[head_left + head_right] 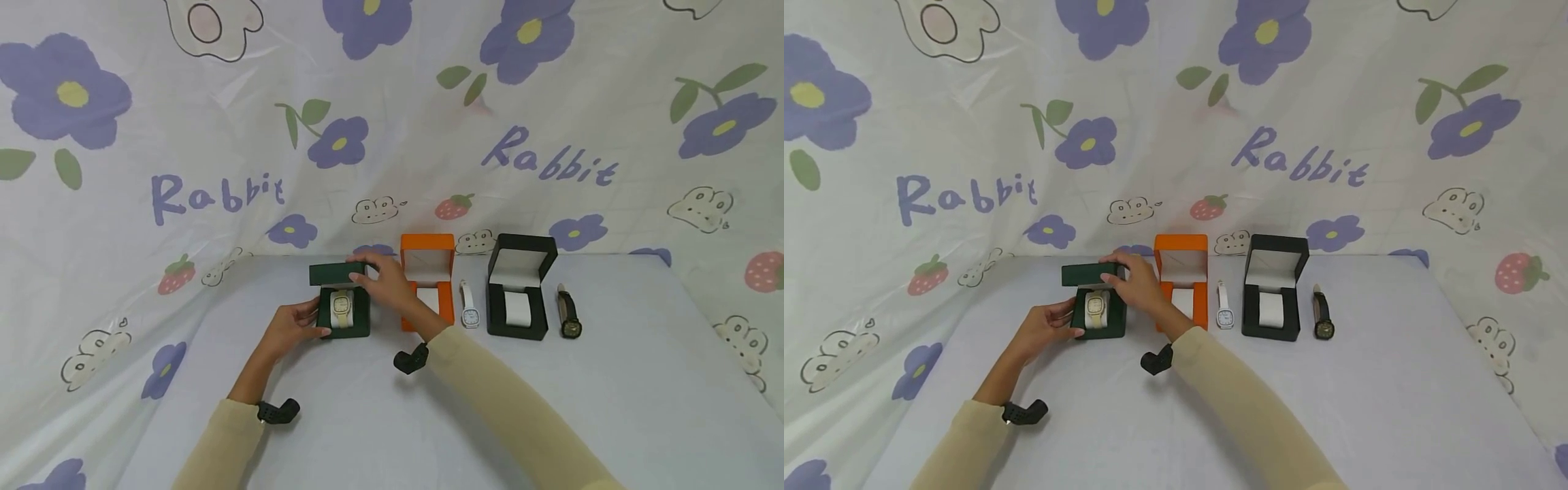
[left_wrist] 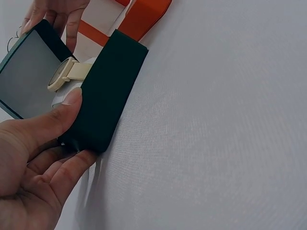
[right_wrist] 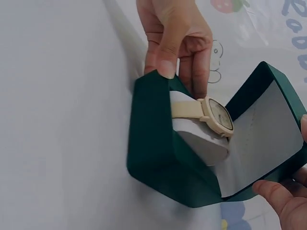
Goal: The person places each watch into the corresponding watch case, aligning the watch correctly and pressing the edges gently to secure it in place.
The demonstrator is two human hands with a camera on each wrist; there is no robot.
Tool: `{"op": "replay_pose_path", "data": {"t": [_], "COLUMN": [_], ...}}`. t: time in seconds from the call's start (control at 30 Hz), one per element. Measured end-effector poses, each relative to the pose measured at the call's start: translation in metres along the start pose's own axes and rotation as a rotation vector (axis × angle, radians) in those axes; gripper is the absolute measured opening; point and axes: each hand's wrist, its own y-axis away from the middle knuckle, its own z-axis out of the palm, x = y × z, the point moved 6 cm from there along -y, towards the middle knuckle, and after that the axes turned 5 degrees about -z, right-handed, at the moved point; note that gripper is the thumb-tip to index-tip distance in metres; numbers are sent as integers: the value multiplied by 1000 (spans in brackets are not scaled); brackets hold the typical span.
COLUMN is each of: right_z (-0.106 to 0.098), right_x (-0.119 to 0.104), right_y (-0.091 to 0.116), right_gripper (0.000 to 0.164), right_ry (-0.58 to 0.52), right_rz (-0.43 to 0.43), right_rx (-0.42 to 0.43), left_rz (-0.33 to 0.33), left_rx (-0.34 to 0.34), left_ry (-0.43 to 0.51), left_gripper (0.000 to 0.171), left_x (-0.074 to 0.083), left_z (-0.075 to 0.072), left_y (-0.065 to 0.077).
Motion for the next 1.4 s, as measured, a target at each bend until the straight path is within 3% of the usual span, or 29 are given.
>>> {"op": "replay_pose_path", "data": {"t": [0.23, 0.5, 0.7, 0.9, 1.2, 1.4], "right_z": [4, 15, 18, 22, 27, 26], "right_x": [3, 9, 10, 12, 19, 14], "right_y": [9, 26, 35, 45, 53, 56], "right_gripper": [29, 30, 31, 30, 28, 28], "right_ry": [-1, -106, -125, -104, -58, -27], "right_rz": [-24, -58, -80, -95, -102, -154], "right_rx": [50, 80, 98, 90, 87, 88], "left_rz": [-2, -42, -55, -71, -38, -28], "left_rx": [10, 22, 23, 20, -7, -5], "left_ry": [6, -7, -10, 5, -2, 3], "left_gripper": [80, 74, 71, 69, 68, 70], "left_x": [1, -2, -3, -4, 0, 0], "left_z": [-2, -3, -1, 1, 3, 3], "left_y": [-1, -2, -3, -2, -4, -1]}}
